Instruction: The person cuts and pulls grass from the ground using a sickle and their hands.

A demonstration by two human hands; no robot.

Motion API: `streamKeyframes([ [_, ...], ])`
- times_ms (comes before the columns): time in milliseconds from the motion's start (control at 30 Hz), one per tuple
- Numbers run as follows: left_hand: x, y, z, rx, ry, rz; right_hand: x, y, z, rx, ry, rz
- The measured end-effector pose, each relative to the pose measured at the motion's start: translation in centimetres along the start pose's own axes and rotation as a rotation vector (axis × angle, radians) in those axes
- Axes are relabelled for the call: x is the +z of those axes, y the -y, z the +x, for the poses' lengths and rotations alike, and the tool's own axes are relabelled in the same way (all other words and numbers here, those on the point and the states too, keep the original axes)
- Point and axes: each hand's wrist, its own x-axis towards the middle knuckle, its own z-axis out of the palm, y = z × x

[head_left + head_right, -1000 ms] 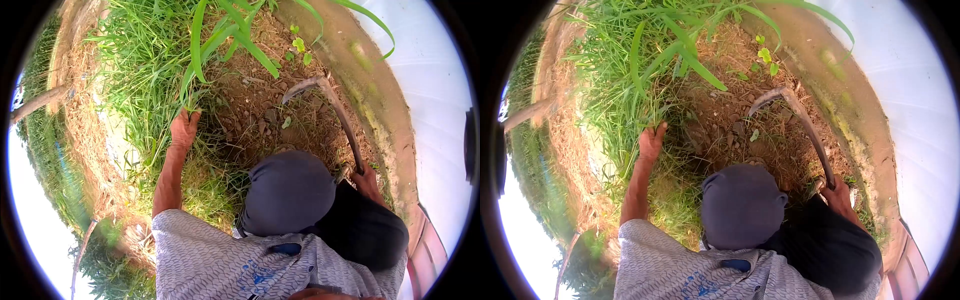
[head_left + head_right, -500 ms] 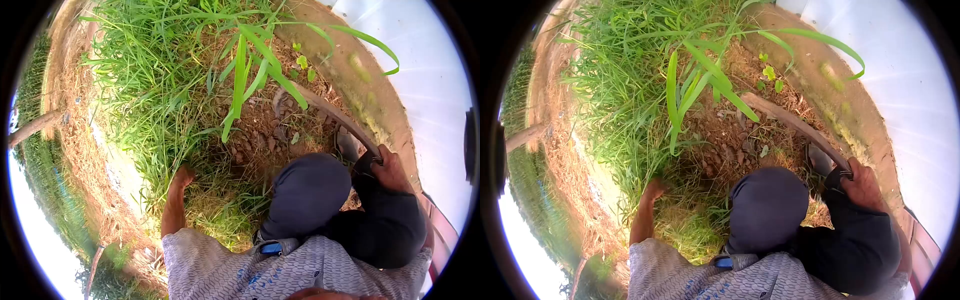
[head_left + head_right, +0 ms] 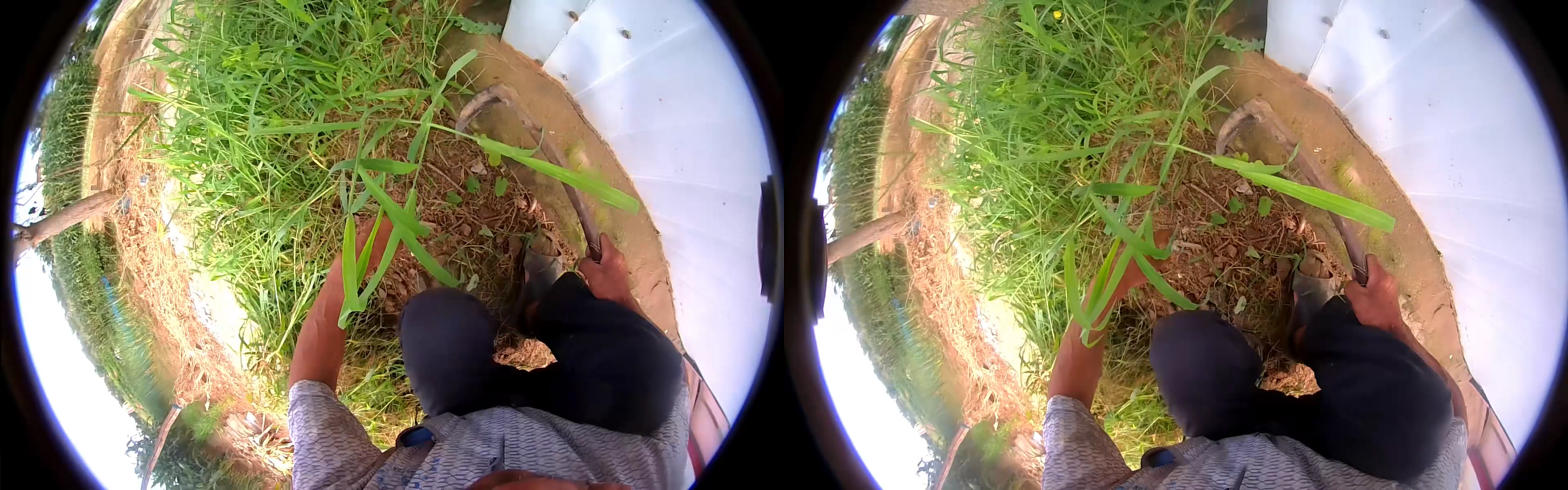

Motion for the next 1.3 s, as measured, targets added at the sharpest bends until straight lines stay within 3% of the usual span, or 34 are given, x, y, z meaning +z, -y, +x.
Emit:
streamKeyframes([
  [100, 0.9, -5.2, 4.7, 0.367, -0.038, -0.036, 0.2, -1.6, 0.9, 0.001, -0.017, 0.185],
  [167, 0.0, -14.1, 6.2, 0.098, 0.102, 0.535, 1.3, -4.4, 1.9, 0.041, -0.006, 0.232],
  [200, 0.1, -14.3, 7.6, 0.082, 0.098, 0.527, 0.8, -4.2, 2.3, 0.094, 0.011, 0.273],
  [267, 0.1, -14.6, 10.5, 0.266, 0.049, 0.77, -0.6, -4.3, 3.0, 0.093, 0.056, 0.298],
  [333, -0.2, -16.7, 12.4, 0.224, 0.054, 0.939, -0.2, -5.7, 3.8, 0.069, 0.041, 0.162],
  [400, 0.3, -11.6, 16.0, 0.387, -0.331, 2.031, -1.2, -3.5, 4.0, 0.094, 0.064, 0.239],
  [467, 0.1, -9.7, 18.1, 0.45, -0.568, 2.573, -0.5, -3.2, 4.9, 0.107, 0.06, 0.415],
  [500, 0.0, -8.8, 19.0, 0.535, -0.431, 1.893, 0.3, -4.1, 5.7, 0.163, 0.087, 0.368],
  [600, -1.8, -6.7, 21.1, 0.589, -0.326, 1.547, 2.7, -4.6, 6.9, 0.098, 0.028, 0.349],
  [667, -3.5, -7.9, 20.6, 0.648, -0.314, 1.048, 3.8, -4.4, 7.4, 0.14, 0.032, 0.346],
  [733, -5.1, -7.2, 22.3, 0.573, -0.147, 0.836, 5.0, -4.0, 6.9, 0.188, 0.04, 0.35],
  [767, -5.4, -2.8, 24.3, 0.629, -0.095, 0.377, 5.8, -4.1, 6.5, 0.21, -0.063, 0.566],
  [867, -5.9, -10.5, 21.7, 0.08, 0.147, 1.161, 7.4, -6.5, 6.4, -0.097, -0.178, 0.016],
  [900, -6.0, -8.8, 22.0, 0.396, -0.093, 1.491, 6.5, -5.4, 6.6, 0.019, -0.102, 0.139],
  [967, -6.7, -8.9, 23.2, 0.937, -0.349, 1.334, 4.4, -3.0, 6.9, 0.221, 0.001, 0.352],
  [1000, -6.7, -10.2, 22.9, 0.94, -0.344, 1.335, 4.0, -2.6, 7.0, 0.225, 0.0, 0.356],
  [1067, -6.5, -12.7, 22.2, 0.484, 0.074, 1.538, 3.8, -2.1, 6.9, 0.274, 0.051, 0.401],
  [1100, -6.0, -12.5, 22.5, 0.375, 0.135, 1.552, 4.6, -3.2, 6.7, 0.246, 0.057, 0.38],
  [1233, -5.4, -8.7, 22.1, 0.573, -0.072, 1.645, 4.5, -3.0, 6.1, 0.246, 0.037, 0.384],
  [1300, -4.8, -8.0, 22.0, 0.387, -0.121, 1.665, 4.5, -2.9, 5.8, 0.249, 0.033, 0.355],
])
